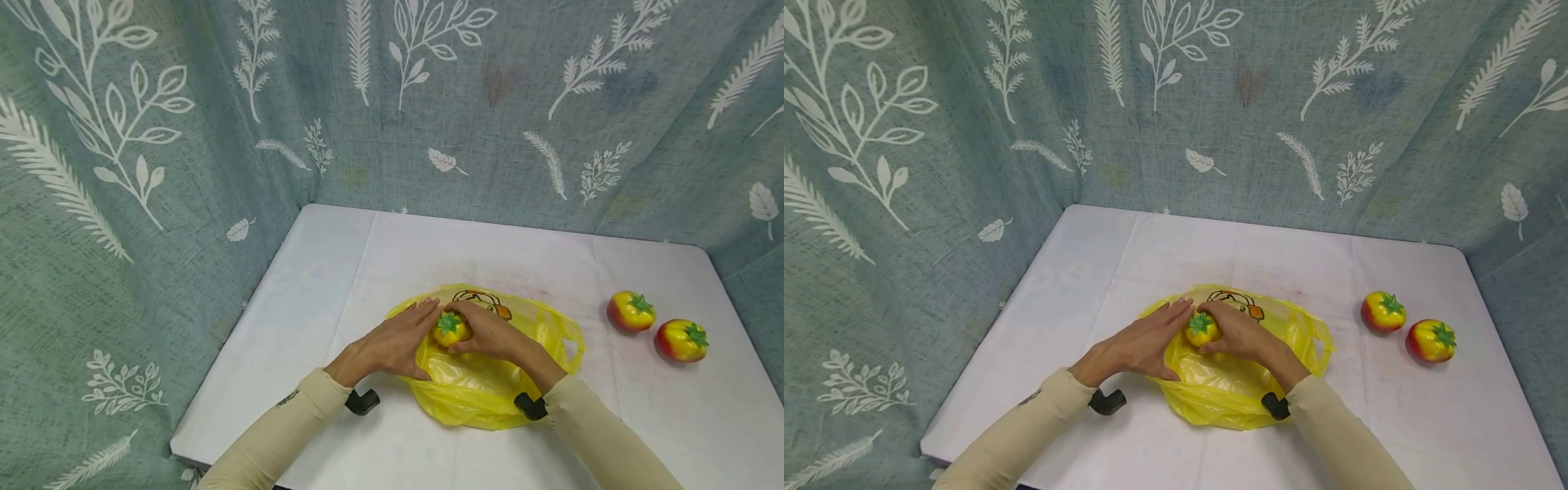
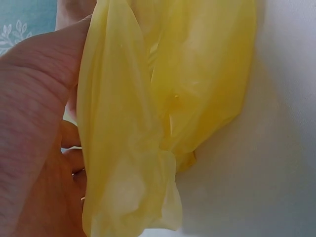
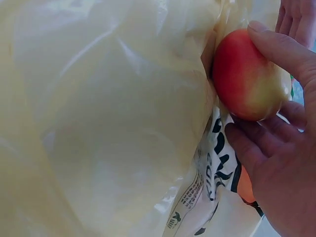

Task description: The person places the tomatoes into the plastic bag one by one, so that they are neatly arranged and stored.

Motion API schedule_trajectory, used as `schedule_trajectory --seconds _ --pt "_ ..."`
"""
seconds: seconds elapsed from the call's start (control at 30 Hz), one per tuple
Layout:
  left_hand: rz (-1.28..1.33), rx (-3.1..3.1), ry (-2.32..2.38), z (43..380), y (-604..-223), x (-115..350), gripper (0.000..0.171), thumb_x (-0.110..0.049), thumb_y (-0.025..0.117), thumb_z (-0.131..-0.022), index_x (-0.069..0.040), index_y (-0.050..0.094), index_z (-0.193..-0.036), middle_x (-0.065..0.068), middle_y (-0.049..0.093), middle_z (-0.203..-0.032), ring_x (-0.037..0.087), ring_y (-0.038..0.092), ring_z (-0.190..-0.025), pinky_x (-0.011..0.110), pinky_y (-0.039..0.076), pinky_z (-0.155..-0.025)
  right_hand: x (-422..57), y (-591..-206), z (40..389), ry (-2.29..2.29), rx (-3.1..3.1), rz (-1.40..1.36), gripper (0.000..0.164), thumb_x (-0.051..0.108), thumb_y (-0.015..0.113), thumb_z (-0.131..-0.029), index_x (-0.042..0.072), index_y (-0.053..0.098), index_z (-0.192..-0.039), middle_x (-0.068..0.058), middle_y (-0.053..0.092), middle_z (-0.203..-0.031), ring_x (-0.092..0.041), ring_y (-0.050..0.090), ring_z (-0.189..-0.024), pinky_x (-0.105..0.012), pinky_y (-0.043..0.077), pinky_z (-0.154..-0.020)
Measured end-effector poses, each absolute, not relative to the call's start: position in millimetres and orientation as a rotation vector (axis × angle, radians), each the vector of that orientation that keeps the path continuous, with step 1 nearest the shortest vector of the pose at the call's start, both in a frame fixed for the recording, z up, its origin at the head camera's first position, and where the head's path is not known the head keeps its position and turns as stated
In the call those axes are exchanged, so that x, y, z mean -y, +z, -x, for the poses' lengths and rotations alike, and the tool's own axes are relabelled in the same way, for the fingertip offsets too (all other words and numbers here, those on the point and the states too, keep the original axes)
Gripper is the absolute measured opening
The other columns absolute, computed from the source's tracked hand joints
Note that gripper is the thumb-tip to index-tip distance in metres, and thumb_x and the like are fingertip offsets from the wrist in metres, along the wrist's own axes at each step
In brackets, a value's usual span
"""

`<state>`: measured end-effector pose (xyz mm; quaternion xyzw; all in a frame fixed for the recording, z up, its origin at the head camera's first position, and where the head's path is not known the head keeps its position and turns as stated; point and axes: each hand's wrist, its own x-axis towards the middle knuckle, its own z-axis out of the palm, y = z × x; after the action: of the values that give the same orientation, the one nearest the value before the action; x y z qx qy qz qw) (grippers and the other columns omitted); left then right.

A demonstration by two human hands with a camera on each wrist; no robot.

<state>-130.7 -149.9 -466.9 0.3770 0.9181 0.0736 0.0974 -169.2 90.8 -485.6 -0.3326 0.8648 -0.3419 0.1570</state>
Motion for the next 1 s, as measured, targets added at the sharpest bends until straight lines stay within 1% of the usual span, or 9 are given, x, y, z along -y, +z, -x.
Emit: schedule_trajectory --seconds 0.23,0.43,0.6,0.7,0.83,1.0 --pt "-1.096 -2.718 0.19 128.5 -470.5 150.8 0.125 -0.061 0.082 -0.076 0.0 0.014 -0.161 0.017 0.01 -0.168 0.027 0.012 -0.155 0.036 0.017 -0.123 -91.0 -485.5 168.3 -0.951 -2.488 0.92 0.075 0.026 0.086 -0.084 0.003 0.047 -0.143 -0.013 0.055 -0.137 -0.028 0.057 -0.121 -0.048 0.047 -0.105" --pt "-1.101 -2.733 0.192 130.3 -470.4 152.3 0.124 -0.061 0.081 -0.077 0.001 0.013 -0.161 0.017 0.01 -0.168 0.028 0.009 -0.155 0.037 0.012 -0.124 -93.2 -476.2 167.5 -0.914 -2.477 0.938 0.081 0.03 0.086 -0.083 0.001 0.044 -0.146 -0.014 0.053 -0.141 -0.028 0.055 -0.124 -0.048 0.045 -0.106" --pt "-1.106 -2.739 0.194 132.0 -467.4 152.2 0.123 -0.062 0.079 -0.079 0.0 0.013 -0.161 0.016 0.01 -0.168 0.028 0.007 -0.155 0.039 0.01 -0.124 -101.0 -453.7 167.4 -0.918 -2.463 0.985 0.08 0.03 0.086 -0.084 -0.002 0.046 -0.145 -0.016 0.055 -0.139 -0.032 0.055 -0.126 -0.049 0.045 -0.107" --pt "-1.12 -2.737 0.204 132.8 -466.0 151.4 0.122 -0.062 0.078 -0.079 0.0 0.012 -0.161 0.016 0.01 -0.168 0.03 0.007 -0.155 0.041 0.011 -0.124 -108.1 -436.5 166.1 -0.929 -2.452 0.976 0.078 0.029 0.085 -0.084 0.0 0.046 -0.146 -0.017 0.054 -0.141 -0.035 0.054 -0.129 -0.051 0.045 -0.106" --pt "-1.123 -2.729 0.222 133.1 -463.8 150.0 0.122 -0.062 0.078 -0.079 -0.002 0.011 -0.162 0.016 0.009 -0.168 0.031 0.006 -0.155 0.043 0.011 -0.124 -121.6 -415.9 163.4 -0.923 -2.488 0.948 0.081 0.031 0.084 -0.085 0.003 0.043 -0.149 -0.018 0.051 -0.146 -0.038 0.052 -0.131 -0.054 0.046 -0.105" --pt "-1.122 -2.731 0.247 133.3 -464.5 148.9 0.121 -0.061 0.079 -0.079 -0.003 0.012 -0.162 0.017 0.01 -0.168 0.032 0.006 -0.155 0.044 0.011 -0.124 -146.7 -390.0 158.2 -0.907 -2.576 0.843 0.085 0.041 0.083 -0.084 0.007 0.042 -0.151 -0.016 0.049 -0.148 -0.04 0.051 -0.132 -0.057 0.044 -0.105"
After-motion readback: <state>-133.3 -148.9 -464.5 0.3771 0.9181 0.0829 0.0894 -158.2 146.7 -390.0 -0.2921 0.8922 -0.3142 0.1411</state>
